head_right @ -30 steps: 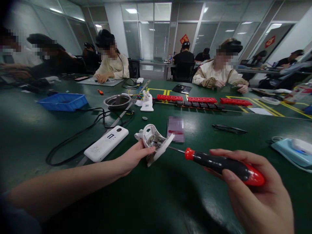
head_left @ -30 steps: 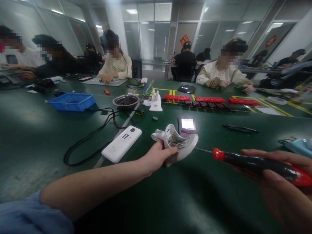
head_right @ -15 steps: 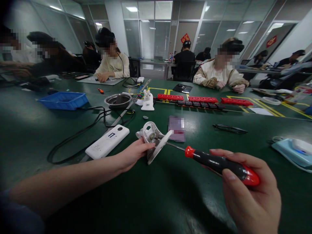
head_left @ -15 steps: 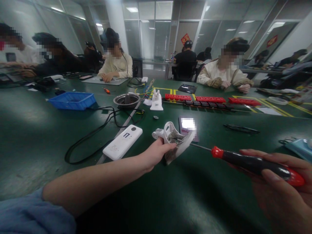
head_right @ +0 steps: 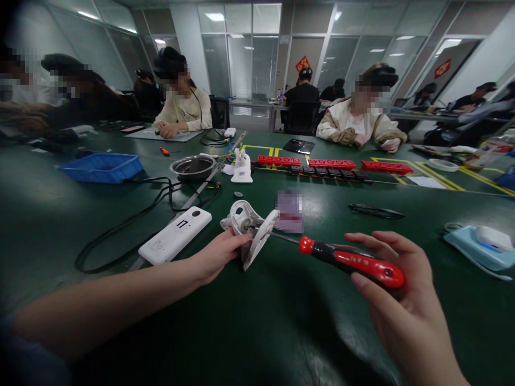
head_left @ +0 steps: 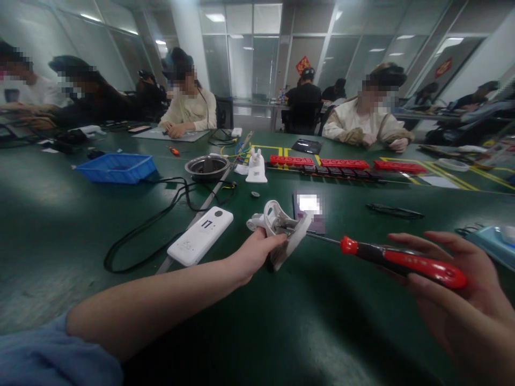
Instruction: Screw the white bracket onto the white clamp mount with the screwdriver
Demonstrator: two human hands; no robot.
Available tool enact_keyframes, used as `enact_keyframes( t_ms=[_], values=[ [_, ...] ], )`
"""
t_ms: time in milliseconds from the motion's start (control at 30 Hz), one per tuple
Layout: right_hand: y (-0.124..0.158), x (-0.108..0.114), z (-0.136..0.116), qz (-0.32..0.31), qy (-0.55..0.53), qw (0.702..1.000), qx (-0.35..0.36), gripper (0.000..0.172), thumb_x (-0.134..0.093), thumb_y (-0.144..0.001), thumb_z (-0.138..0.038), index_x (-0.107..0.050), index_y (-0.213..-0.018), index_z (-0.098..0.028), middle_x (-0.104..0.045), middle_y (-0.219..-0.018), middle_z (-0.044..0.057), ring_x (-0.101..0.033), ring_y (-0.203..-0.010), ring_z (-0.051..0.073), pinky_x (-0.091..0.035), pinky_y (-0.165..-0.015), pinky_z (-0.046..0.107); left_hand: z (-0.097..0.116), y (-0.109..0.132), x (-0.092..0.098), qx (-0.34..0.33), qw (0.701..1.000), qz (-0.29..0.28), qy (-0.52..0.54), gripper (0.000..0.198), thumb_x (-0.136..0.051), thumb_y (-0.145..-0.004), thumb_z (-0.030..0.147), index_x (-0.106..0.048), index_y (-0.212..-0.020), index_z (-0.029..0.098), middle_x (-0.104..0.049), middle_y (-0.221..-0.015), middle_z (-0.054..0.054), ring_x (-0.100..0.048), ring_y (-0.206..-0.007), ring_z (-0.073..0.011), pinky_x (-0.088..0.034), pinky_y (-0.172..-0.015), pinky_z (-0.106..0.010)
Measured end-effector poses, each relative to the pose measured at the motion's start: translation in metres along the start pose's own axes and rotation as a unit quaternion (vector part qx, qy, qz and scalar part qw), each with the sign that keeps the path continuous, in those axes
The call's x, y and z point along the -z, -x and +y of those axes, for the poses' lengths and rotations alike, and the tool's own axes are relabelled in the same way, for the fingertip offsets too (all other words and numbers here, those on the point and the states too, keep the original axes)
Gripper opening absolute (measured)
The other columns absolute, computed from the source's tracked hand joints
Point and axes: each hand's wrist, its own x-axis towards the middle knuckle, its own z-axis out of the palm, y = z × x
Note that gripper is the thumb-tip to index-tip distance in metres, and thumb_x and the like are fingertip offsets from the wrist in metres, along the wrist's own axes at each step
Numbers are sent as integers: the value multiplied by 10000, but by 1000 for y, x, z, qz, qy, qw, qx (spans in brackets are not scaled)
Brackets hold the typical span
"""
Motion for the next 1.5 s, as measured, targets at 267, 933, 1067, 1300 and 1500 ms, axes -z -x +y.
enact_keyframes(
  t_ms=[267,933,1067,1300,1500],
  values=[
    [0,1,-3,31,68,997,-10,520,-733,-534,-338,-498,-994,-275,-611,-889,54,-612,-810,223,-516,-709,332,3,5,-4,-12,1000,-3,-15,520,-543,-770,308,-359,-1243,192,-445,-1283,-88,-405,-1170,-249,-266,-997,-410],
    [5,0,-6,8,77,997,1,532,-614,-645,-476,-496,-1118,-262,-611,-943,103,-619,-704,235,-536,-529,340,3,3,-5,-9,1000,4,-17,537,-545,-764,295,-345,-1251,190,-464,-1265,-87,-417,-1159,-245,-258,-1000,-405],
    [4,1,-6,18,123,992,33,630,-722,-529,-352,-501,-1116,-292,-557,-1104,75,-603,-848,217,-526,-656,276,4,4,-5,-2,1000,13,-17,564,-552,-756,309,-334,-1260,181,-451,-1275,-95,-405,-1167,-250,-259,-999,-406],
    [-3,15,-3,-41,154,986,-49,492,-647,-571,-515,-607,-968,-226,-637,-896,96,-624,-631,233,-530,-524,330,0,2,-3,-19,1000,4,-12,549,-556,-758,310,-347,-1249,183,-455,-1271,-95,-414,-1159,-248,-278,-989,-400],
    [-6,23,-1,-72,244,966,41,302,-698,-497,-453,-654,-702,-234,-620,-978,58,-573,-910,275,-510,-702,343,-2,-5,2,-4,999,2,40,446,-571,-741,268,-452,-1160,175,-521,-1197,-77,-454,-1115,-230,-300,-972,-388]
  ],
)
